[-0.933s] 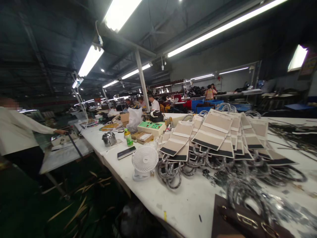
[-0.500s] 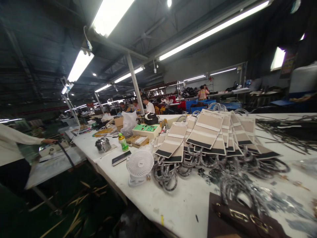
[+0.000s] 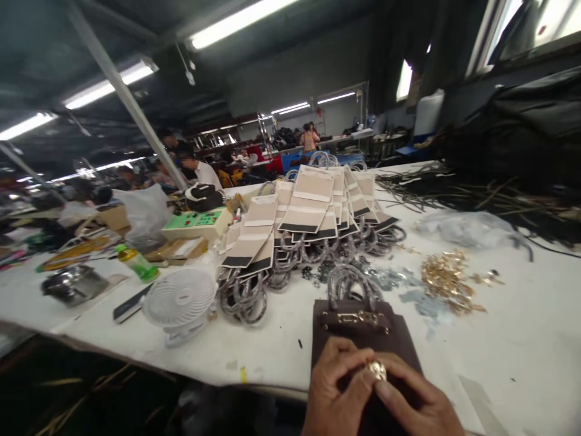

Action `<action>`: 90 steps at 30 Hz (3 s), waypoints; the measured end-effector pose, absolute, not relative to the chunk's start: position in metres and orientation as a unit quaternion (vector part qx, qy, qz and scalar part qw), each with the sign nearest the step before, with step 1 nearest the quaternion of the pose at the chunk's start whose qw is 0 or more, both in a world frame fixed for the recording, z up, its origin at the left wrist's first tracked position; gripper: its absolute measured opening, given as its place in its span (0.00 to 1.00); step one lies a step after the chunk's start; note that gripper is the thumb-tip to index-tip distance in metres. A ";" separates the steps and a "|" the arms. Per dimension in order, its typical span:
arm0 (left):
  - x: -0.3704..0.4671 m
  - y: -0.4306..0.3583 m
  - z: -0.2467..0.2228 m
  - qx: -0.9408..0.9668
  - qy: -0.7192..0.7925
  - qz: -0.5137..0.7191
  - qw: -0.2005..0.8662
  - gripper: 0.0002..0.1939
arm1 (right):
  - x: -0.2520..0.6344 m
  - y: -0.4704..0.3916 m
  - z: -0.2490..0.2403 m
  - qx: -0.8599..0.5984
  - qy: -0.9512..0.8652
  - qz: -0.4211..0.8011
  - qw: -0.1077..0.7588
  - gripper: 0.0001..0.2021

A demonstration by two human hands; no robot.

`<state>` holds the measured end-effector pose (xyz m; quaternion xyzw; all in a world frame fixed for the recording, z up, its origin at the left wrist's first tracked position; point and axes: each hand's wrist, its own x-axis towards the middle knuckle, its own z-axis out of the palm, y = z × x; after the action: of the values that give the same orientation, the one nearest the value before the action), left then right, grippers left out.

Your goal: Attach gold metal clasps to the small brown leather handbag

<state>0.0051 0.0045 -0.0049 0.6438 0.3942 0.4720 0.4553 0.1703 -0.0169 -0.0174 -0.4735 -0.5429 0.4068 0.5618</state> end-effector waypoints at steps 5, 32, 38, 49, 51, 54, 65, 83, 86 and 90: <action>0.002 0.005 0.006 0.666 0.409 0.447 0.436 0.13 | 0.168 -0.010 -0.021 -0.471 -0.546 0.399 0.566 0.11; -0.032 0.049 -0.012 0.592 0.608 0.447 0.281 0.40 | 0.153 0.017 -0.006 -0.473 -0.497 0.454 0.569 0.13; -0.021 0.057 0.003 0.432 0.516 0.490 0.554 0.45 | 0.154 0.016 0.010 -0.384 -0.561 0.458 0.573 0.10; -0.006 0.068 0.021 0.426 0.414 0.475 0.650 0.19 | 0.210 0.044 0.009 -0.497 -0.653 0.210 0.531 0.07; -0.006 0.068 0.017 0.376 0.366 0.476 0.706 0.20 | 0.221 0.048 0.008 -0.503 -0.683 0.149 0.508 0.08; -0.008 0.069 0.010 0.308 0.314 0.470 0.765 0.20 | 0.228 0.050 0.005 -0.492 -0.731 0.104 0.461 0.08; -0.010 0.070 0.007 0.230 0.225 0.431 0.843 0.19 | 0.226 0.057 0.007 -0.432 -0.813 0.029 0.389 0.06; -0.008 0.073 -0.001 0.211 0.234 0.430 0.846 0.21 | 0.221 0.074 0.020 -0.413 -0.886 0.014 0.209 0.07; -0.008 0.075 0.000 0.191 0.229 0.413 0.861 0.21 | 0.226 0.076 0.017 -0.403 -0.889 0.037 0.215 0.09; -0.008 0.077 -0.002 0.178 0.232 0.408 0.865 0.19 | 0.227 0.076 0.018 -0.399 -0.893 0.028 0.206 0.10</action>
<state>-0.0083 0.0766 -0.0023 0.1776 0.2324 0.4080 0.8648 0.2271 0.0764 0.0177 -0.3991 -0.8930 0.0280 0.2061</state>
